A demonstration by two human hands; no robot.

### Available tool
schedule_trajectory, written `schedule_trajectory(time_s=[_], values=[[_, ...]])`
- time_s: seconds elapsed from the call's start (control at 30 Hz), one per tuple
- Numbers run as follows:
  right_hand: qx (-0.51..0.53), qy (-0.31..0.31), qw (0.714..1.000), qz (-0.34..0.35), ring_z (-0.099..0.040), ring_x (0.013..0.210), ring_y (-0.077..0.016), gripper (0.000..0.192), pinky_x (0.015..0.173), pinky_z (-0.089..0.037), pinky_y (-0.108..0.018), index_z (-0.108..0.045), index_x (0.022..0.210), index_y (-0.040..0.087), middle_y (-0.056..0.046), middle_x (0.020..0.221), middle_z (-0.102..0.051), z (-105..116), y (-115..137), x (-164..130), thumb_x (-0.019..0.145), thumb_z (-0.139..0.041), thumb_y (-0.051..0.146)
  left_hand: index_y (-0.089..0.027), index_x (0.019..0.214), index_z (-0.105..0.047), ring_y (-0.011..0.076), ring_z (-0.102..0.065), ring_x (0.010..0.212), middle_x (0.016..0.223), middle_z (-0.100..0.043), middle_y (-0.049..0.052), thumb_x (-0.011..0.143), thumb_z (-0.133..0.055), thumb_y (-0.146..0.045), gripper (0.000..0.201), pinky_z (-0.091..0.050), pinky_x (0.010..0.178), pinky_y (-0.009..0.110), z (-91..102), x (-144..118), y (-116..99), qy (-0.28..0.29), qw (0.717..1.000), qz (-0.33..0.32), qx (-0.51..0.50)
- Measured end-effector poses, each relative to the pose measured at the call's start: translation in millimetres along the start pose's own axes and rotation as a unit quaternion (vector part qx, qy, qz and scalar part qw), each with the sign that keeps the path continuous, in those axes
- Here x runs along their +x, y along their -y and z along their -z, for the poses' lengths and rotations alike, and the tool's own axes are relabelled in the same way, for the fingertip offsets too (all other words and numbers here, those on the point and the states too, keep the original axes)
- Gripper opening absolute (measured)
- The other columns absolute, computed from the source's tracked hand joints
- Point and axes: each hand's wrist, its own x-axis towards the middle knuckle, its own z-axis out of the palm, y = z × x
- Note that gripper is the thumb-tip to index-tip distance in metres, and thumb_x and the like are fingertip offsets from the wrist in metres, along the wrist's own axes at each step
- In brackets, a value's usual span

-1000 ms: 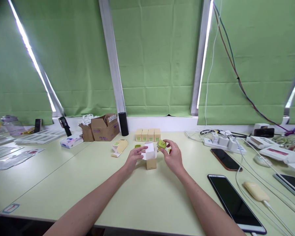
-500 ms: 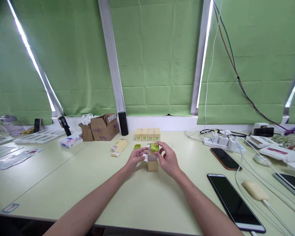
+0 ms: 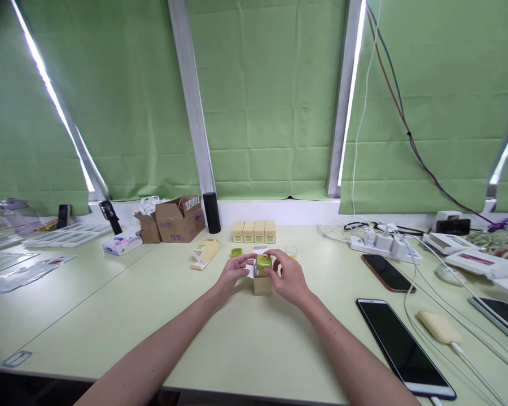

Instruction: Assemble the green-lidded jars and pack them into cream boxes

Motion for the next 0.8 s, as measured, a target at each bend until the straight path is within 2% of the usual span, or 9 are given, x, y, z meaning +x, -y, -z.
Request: schedule_trajectory(time_s=[0.3, 0.53, 0.67, 0.8], values=[[0.019, 0.028, 0.999, 0.009, -0.060, 0.078, -0.0177, 0.029, 0.064, -0.049, -0.029, -0.061, 0.108, 0.027, -0.002, 0.111, -0.070, -2, 3, -4, 0.080, -0.060, 0.021, -0.014, 0.113, -0.076, 0.0262, -0.069, 0.096, 0.100, -0.077, 0.011, 0.058, -0.064, -0.013, 0.056, -0.050, 0.086, 0.034, 0.1, 1, 1, 0.000, 1.000, 0.000, 0.002], [0.016, 0.039, 0.999, 0.028, -0.058, 0.079, -0.0176, 0.017, 0.064, -0.047, -0.029, -0.061, 0.104, 0.027, -0.002, 0.107, -0.068, -3, 6, -4, 0.087, -0.059, 0.025, -0.014, 0.111, -0.077, 0.0262, -0.068, 0.099, 0.101, -0.076, 0.011, 0.057, -0.064, -0.013, 0.055, -0.050, 0.086, 0.034, -1.5, 0, -2, -0.012, 1.000, 0.004, 0.009], [0.011, 0.019, 0.999, 0.034, -0.056, 0.075, -0.0176, 0.014, 0.066, -0.047, -0.030, -0.064, 0.099, 0.026, -0.003, 0.102, -0.069, -7, 4, -4, 0.095, -0.051, 0.026, -0.014, 0.107, -0.079, 0.0267, -0.064, 0.106, 0.108, -0.076, 0.012, 0.056, -0.063, -0.012, 0.054, -0.049, 0.087, 0.033, -2.6, -1, -2, -0.027, 1.000, 0.001, 0.014], [0.032, -0.007, 0.999, 0.021, -0.056, 0.071, -0.0171, 0.015, 0.065, -0.049, -0.033, -0.067, 0.093, 0.025, -0.007, 0.111, -0.067, -12, 0, -3, 0.095, -0.053, 0.030, -0.015, 0.108, -0.079, 0.0275, -0.062, 0.110, 0.112, -0.075, 0.012, 0.057, -0.063, -0.013, 0.054, -0.049, 0.086, 0.032, -2.8, -2, -2, -0.029, 0.999, -0.004, 0.018]])
